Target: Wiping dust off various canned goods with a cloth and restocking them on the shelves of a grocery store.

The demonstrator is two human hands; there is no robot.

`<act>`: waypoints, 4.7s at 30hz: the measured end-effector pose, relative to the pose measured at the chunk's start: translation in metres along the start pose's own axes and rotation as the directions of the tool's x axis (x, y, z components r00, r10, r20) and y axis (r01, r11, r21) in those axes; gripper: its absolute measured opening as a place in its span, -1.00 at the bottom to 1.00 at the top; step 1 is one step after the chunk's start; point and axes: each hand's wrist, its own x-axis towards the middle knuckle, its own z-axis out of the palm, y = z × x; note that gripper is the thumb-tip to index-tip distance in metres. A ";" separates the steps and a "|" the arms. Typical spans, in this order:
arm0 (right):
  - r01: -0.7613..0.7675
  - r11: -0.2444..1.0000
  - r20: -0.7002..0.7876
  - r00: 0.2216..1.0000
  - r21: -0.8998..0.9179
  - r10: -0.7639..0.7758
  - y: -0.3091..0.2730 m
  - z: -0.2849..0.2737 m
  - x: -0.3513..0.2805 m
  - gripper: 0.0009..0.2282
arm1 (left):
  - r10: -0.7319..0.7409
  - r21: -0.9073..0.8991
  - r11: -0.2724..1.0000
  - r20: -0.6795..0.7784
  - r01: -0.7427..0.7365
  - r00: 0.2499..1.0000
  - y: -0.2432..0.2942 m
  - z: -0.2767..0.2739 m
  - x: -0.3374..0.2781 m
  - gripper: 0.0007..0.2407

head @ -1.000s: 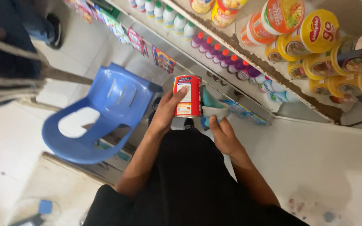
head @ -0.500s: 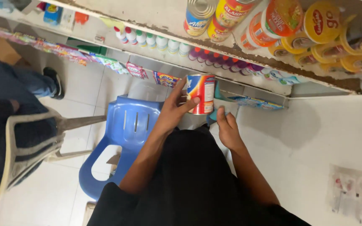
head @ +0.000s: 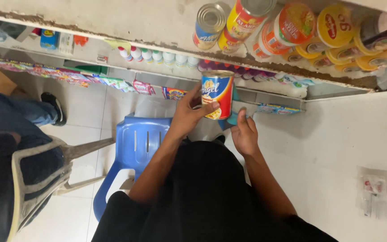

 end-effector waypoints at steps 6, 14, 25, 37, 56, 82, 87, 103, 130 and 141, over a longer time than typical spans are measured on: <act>-0.071 0.996 -0.055 0.996 -0.057 0.068 0.007 -0.003 -0.001 -0.69 | 0.248 0.234 0.950 -0.162 -0.207 0.955 0.033 -0.009 0.046 -0.17; -0.243 0.890 -0.056 0.969 -0.386 0.241 0.031 -0.035 0.001 -0.54 | 0.668 0.525 0.652 -0.059 -0.546 0.742 0.077 -0.008 0.130 -0.24; -0.293 0.732 -0.131 0.953 -0.614 0.272 -0.002 -0.018 0.011 -0.44 | 0.677 0.586 0.593 0.008 -0.552 0.736 0.060 0.004 0.179 -0.17; -0.332 0.760 -0.172 0.943 -0.558 0.286 -0.016 0.010 0.002 -0.52 | 0.464 0.598 0.647 0.184 -0.473 0.867 0.087 0.004 0.149 0.02; -0.312 0.771 -0.074 0.942 -0.555 0.328 -0.026 0.029 -0.003 -0.51 | 0.527 0.562 0.613 0.233 -0.556 0.817 0.080 0.000 0.147 -0.08; -0.172 0.812 0.130 0.948 -0.558 0.290 -0.035 0.027 0.003 -0.50 | 0.302 0.614 0.751 0.009 -0.244 0.953 0.089 0.004 0.149 -0.12; -0.183 0.814 0.123 0.947 -0.552 0.296 -0.048 0.039 0.001 -0.51 | 0.324 0.581 0.768 0.009 -0.269 0.946 0.087 0.004 0.151 -0.14; -0.214 0.798 0.097 0.942 -0.563 0.322 -0.043 0.031 0.003 -0.50 | 0.354 0.530 0.790 0.018 -0.309 0.935 0.087 0.010 0.147 -0.15; -0.241 0.779 0.052 0.943 -0.579 0.330 -0.014 0.006 0.003 -0.48 | 0.413 0.512 0.765 0.074 -0.389 0.908 0.077 0.004 0.156 -0.13; -0.239 0.772 0.050 0.943 -0.589 0.330 -0.025 0.012 0.000 -0.49 | 0.382 0.537 0.761 0.083 -0.364 0.920 0.073 -0.003 0.166 -0.14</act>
